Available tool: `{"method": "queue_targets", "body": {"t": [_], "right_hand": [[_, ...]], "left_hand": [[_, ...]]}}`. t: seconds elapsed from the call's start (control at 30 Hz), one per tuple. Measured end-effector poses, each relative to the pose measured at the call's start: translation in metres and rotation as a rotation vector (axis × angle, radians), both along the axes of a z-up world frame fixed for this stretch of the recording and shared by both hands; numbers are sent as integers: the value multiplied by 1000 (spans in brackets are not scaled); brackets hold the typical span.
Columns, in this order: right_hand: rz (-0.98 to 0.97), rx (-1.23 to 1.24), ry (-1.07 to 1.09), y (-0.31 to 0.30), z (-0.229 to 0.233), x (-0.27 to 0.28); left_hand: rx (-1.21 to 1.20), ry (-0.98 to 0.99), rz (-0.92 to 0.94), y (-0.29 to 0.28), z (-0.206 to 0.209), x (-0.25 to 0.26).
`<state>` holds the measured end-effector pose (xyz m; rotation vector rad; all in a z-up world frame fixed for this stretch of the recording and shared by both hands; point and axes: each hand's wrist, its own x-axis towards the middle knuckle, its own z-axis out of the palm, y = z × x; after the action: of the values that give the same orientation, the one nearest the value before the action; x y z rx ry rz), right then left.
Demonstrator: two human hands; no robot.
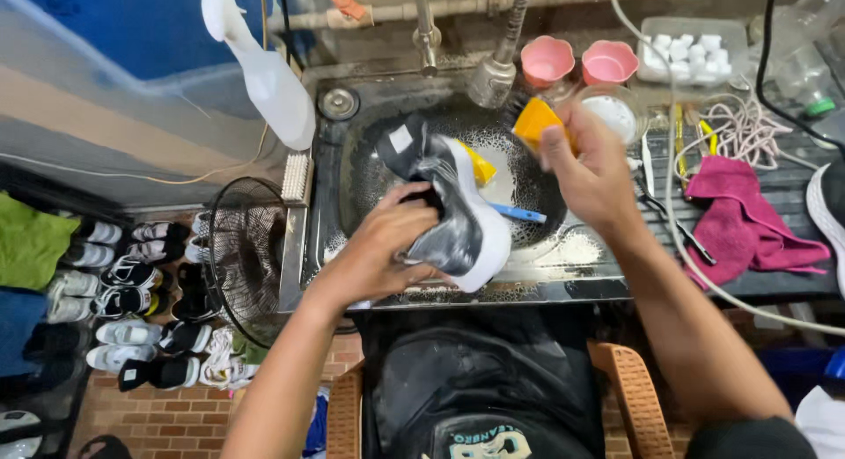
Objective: The person scrubs a black and white sneaker in a sink using a yellow brush and a blue toothbrush. They rinse the shoe under running water, wipe it with a pink cloth, and continue scrubbing the sole and upper parts.
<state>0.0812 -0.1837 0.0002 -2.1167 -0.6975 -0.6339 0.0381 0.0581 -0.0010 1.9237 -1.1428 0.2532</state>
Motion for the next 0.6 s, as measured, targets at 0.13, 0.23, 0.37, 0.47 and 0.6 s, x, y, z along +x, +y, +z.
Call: {"method": "queue_targets", "body": {"t": [0.13, 0.23, 0.37, 0.47, 0.6], "right_hand": [[300, 445, 862, 23, -56, -21], [377, 742, 1118, 38, -67, -45], [422, 992, 946, 48, -56, -48], [313, 634, 616, 43, -58, -43], [289, 393, 359, 43, -46, -47]], "left_hand": [[52, -170, -34, 3, -22, -1], [123, -269, -34, -7, -12, -7], [238, 79, 4, -11, 27, -24], [-234, 564, -43, 9, -25, -22], [-577, 644, -166, -16, -64, -31]]}}
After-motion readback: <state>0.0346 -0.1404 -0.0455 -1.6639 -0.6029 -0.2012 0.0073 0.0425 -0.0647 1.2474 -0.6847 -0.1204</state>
